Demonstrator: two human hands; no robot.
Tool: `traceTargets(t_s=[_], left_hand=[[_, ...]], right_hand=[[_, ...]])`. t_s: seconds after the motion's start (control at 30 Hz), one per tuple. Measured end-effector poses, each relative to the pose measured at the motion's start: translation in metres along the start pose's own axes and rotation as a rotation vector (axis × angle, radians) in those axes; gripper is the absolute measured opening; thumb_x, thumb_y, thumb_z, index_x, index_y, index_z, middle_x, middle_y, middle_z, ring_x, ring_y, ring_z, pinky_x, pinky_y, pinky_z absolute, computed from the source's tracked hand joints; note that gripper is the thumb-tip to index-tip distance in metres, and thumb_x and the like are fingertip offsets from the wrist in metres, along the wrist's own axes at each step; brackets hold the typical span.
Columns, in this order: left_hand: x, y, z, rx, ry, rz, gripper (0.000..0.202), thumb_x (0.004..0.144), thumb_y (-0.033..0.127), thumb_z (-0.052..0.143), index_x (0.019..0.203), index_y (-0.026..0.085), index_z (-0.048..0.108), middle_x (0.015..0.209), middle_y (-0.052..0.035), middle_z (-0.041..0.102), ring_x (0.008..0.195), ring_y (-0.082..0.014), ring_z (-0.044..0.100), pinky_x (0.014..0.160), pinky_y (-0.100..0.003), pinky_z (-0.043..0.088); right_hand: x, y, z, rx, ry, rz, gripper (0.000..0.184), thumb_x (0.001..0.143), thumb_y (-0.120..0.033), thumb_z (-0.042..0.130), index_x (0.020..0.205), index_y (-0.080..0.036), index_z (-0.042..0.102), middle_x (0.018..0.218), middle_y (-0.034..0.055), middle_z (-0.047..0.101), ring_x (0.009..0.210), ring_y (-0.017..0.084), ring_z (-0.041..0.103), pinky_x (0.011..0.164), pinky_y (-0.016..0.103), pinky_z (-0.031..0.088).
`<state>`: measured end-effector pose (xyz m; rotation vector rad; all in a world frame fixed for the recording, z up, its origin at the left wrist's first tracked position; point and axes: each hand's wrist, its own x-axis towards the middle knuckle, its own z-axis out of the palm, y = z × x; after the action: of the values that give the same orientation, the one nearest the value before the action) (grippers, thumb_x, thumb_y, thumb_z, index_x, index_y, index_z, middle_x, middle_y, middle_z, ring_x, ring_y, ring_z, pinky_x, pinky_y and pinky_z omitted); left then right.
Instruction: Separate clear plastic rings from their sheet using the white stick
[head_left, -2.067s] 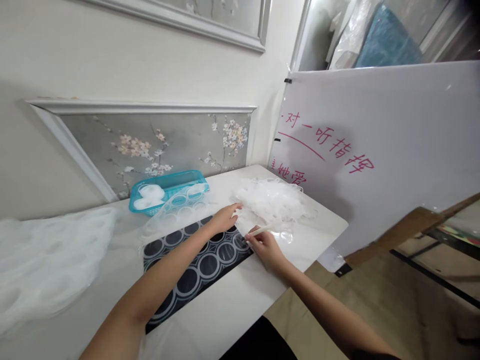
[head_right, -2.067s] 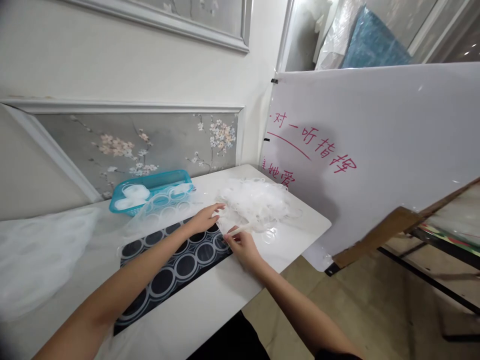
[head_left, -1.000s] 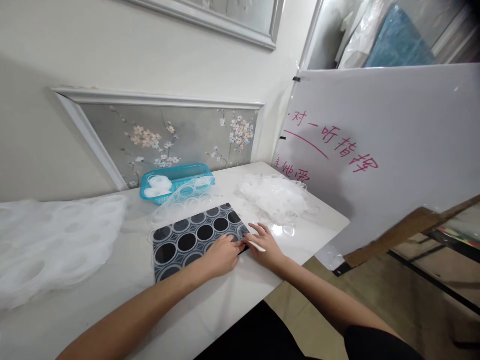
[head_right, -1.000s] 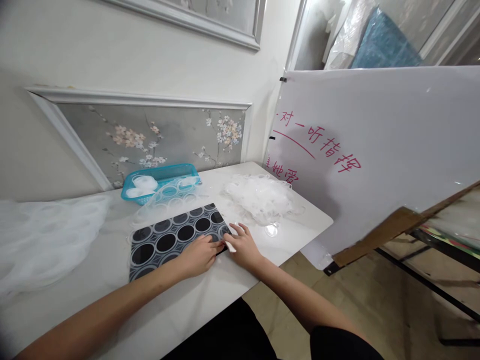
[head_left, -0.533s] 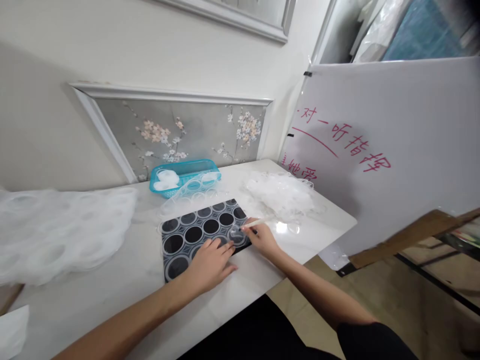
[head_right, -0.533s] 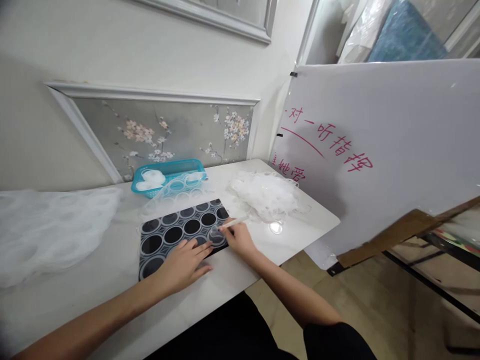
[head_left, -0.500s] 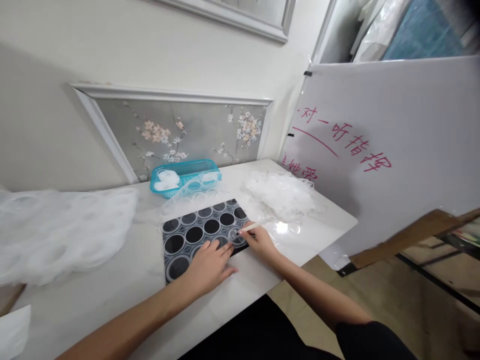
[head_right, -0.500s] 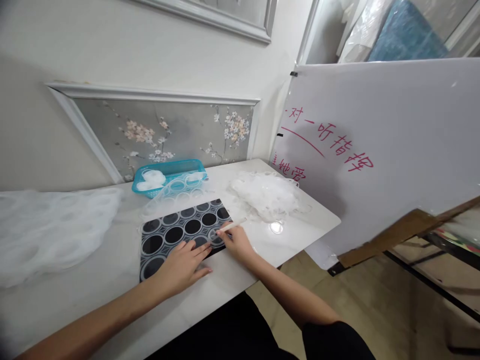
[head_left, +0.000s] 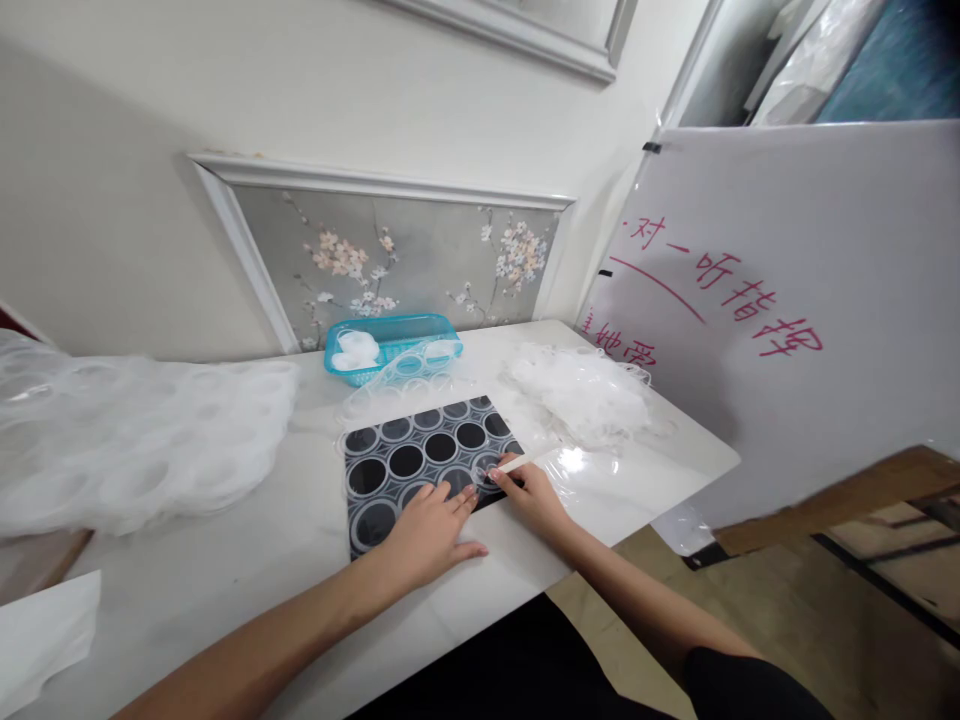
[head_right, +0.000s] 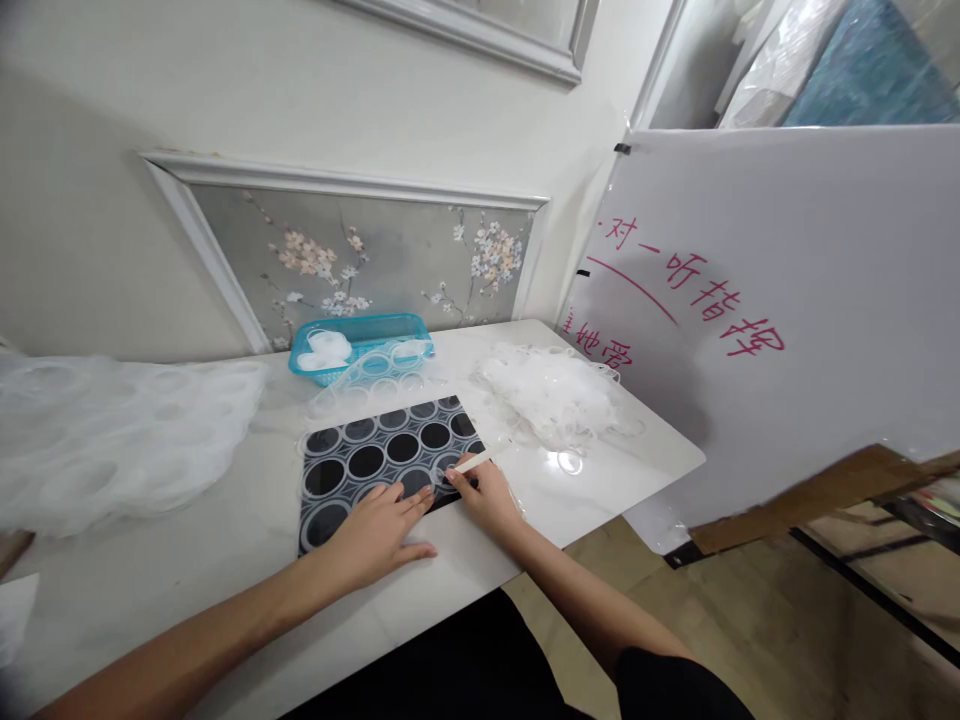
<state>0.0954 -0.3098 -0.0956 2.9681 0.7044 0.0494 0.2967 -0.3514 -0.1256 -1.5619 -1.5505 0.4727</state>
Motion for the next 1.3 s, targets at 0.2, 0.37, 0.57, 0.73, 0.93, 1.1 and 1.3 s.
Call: traceTargets(t_s=[0.2,0.37,0.57,0.73,0.93,1.1,1.3], left_hand=[[-0.001,-0.001,0.003,-0.002,-0.009,0.003,0.07,0.083,0.063,0.046,0.135,0.016,0.045,0.136,-0.0069,0.05,0.113,-0.0315,0.046,0.093,-0.042,0.033],[0.0,-0.002,-0.001,-0.019,0.011,0.046,0.078,0.076,0.072,0.044,0.133,0.019,0.047,0.135,-0.0077,0.052,0.109,-0.0308,0.047,0.089,-0.041,0.034],[-0.003,-0.005,-0.007,-0.042,-0.067,0.05,0.086,0.073,0.076,0.044,0.138,0.02,0.04,0.141,-0.0088,0.044,0.115,-0.0313,0.044,0.093,-0.041,0.03],[-0.023,-0.001,-0.007,-0.004,-0.005,0.057,0.086,0.078,0.076,0.032,0.142,0.019,0.034,0.146,-0.011,0.035,0.111,-0.0293,0.047,0.089,-0.039,0.033],[-0.047,0.003,-0.007,0.044,0.006,-0.043,0.077,0.081,0.072,0.035,0.133,0.016,0.047,0.138,-0.01,0.047,0.104,-0.0285,0.049,0.088,-0.039,0.033],[-0.05,-0.002,-0.002,0.025,0.016,-0.038,0.073,0.081,0.07,0.036,0.133,0.019,0.047,0.138,-0.0067,0.048,0.105,-0.0276,0.048,0.09,-0.039,0.031],[-0.047,-0.001,-0.004,0.01,-0.001,-0.039,0.074,0.081,0.07,0.038,0.132,0.017,0.048,0.138,-0.0089,0.048,0.104,-0.0279,0.048,0.088,-0.04,0.033]], right_hand=[[-0.006,-0.006,0.001,-0.213,-0.002,-0.114,0.025,0.092,-0.033,0.045,0.081,-0.021,0.064,0.09,0.0052,0.069,0.106,0.026,0.057,0.086,0.036,0.044],[-0.012,-0.012,0.006,-0.587,-0.047,-0.385,0.02,0.085,-0.013,0.05,0.093,-0.024,0.064,0.094,0.0027,0.071,0.124,0.027,0.042,0.106,0.048,0.02],[0.048,-0.01,-0.043,-0.632,0.355,-0.134,0.022,0.086,-0.014,0.044,0.086,-0.02,0.065,0.082,0.0072,0.069,0.099,0.026,0.054,0.094,0.046,0.031],[0.051,-0.027,-0.028,-0.222,0.255,-0.212,0.028,0.093,-0.028,0.04,0.078,-0.019,0.062,0.079,0.0054,0.064,0.087,0.021,0.057,0.084,0.035,0.041],[0.007,-0.039,0.033,0.004,-0.147,-0.207,0.021,0.089,-0.028,0.049,0.073,-0.019,0.06,0.079,0.0036,0.063,0.08,0.018,0.058,0.075,0.03,0.045],[0.004,-0.034,0.033,0.04,-0.144,-0.148,0.024,0.09,-0.034,0.047,0.074,-0.019,0.058,0.076,0.0034,0.061,0.076,0.018,0.057,0.072,0.029,0.045],[0.002,-0.029,0.035,0.043,-0.116,-0.133,0.024,0.089,-0.035,0.049,0.076,-0.019,0.06,0.077,0.0038,0.063,0.077,0.019,0.06,0.071,0.029,0.045]])
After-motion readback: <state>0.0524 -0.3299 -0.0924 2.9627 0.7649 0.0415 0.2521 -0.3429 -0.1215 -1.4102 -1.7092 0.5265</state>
